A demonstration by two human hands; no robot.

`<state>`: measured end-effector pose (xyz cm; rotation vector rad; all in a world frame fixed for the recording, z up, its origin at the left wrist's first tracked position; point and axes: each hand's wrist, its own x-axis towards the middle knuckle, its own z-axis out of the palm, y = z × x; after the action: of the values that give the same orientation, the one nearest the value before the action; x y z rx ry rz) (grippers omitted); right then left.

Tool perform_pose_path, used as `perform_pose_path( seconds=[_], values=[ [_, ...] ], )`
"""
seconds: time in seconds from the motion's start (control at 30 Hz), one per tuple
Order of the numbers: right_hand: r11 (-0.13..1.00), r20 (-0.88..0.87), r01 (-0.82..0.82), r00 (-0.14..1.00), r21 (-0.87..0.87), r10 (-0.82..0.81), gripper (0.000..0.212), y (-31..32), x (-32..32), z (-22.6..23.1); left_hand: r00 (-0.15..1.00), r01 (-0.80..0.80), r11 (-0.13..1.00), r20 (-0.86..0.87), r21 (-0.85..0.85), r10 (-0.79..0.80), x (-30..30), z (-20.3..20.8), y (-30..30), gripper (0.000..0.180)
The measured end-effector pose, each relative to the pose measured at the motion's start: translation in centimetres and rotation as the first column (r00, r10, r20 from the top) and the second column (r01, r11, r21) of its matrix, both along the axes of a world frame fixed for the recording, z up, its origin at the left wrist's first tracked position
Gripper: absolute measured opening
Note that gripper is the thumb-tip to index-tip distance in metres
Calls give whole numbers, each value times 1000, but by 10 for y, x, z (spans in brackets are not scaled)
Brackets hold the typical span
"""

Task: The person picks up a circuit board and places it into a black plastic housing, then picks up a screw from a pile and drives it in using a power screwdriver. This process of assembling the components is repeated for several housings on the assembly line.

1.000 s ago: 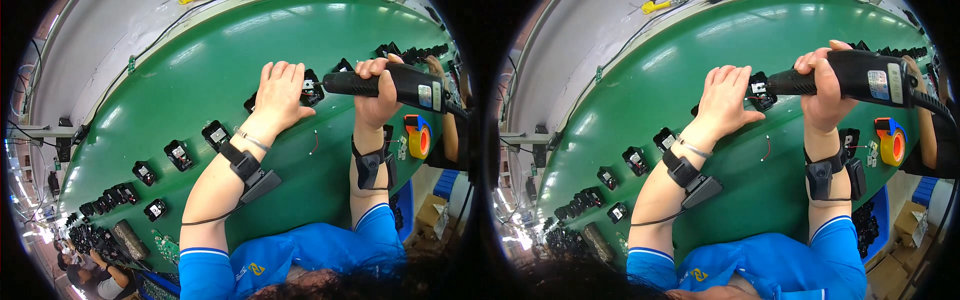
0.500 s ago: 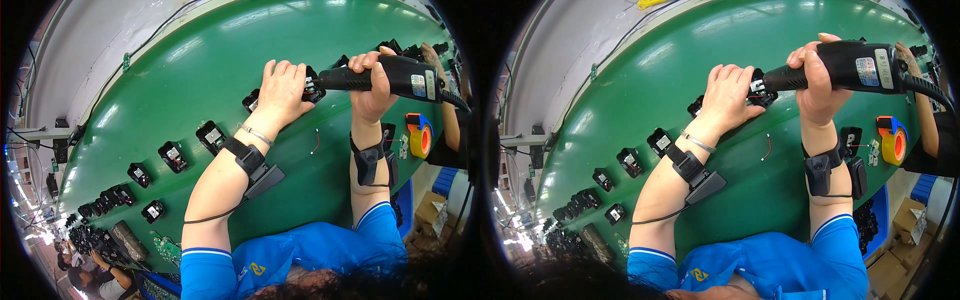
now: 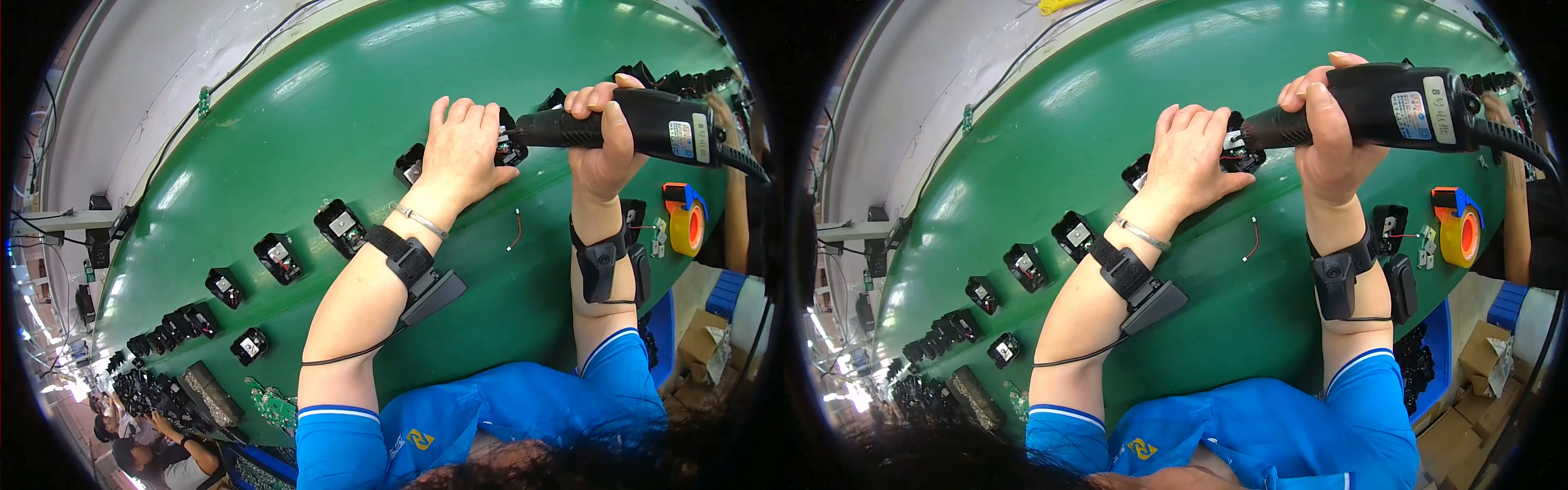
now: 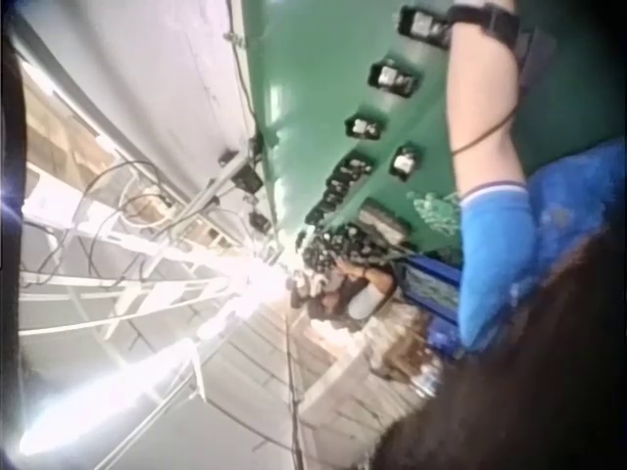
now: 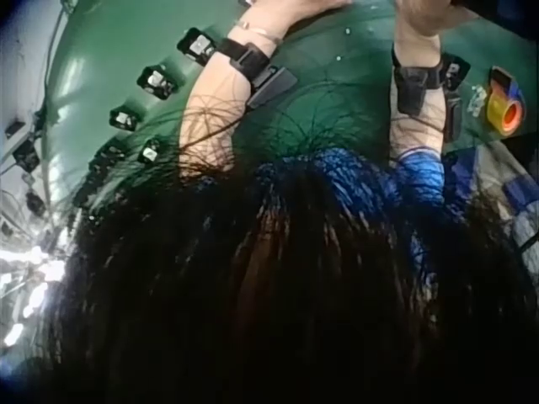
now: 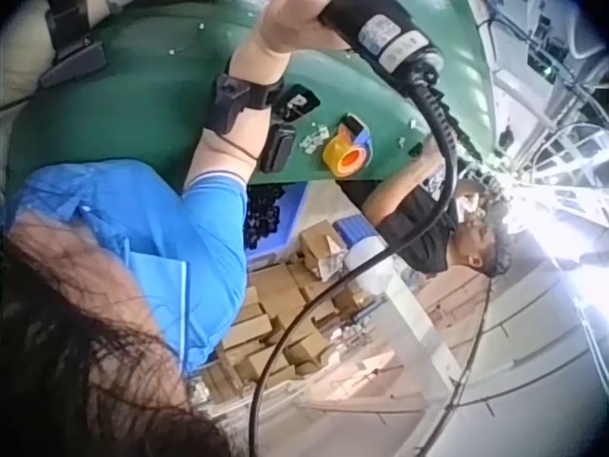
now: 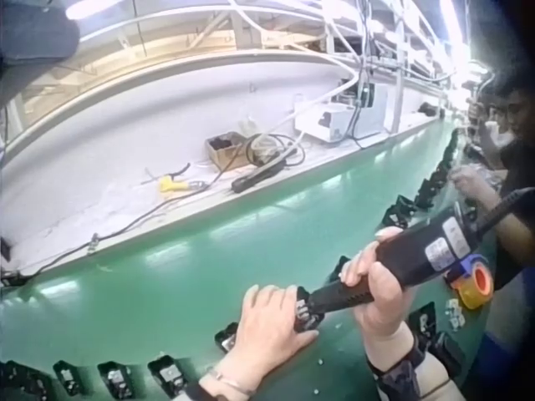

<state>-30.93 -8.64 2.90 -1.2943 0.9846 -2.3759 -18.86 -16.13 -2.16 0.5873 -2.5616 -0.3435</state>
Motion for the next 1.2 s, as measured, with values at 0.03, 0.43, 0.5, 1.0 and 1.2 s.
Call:
perform_pose_path(
  seconds=[0.03,0.43,0.5,1.0,1.2],
  values=[
    [999,39,-3,999,-32,4,27,-1,1,2,1000,0,1000,0,1,0,0,0,0,70],
    [999,-30,-28,999,18,28,28,0,-2,-4,1000,2,1000,-10,-2,-2,-1,-1,1,69],
    [999,-32,-31,999,22,32,28,0,-2,-5,1000,1,1000,-10,5,-1,-1,-3,1,69],
    [997,-78,-79,994,17,80,22,-4,5,-16,1000,-2,999,-13,-34,2,-3,-5,-2,63],
    [997,-28,-54,998,55,56,26,0,6,-11,998,-32,999,-54,-16,31,0,-3,3,62]
  ],
)
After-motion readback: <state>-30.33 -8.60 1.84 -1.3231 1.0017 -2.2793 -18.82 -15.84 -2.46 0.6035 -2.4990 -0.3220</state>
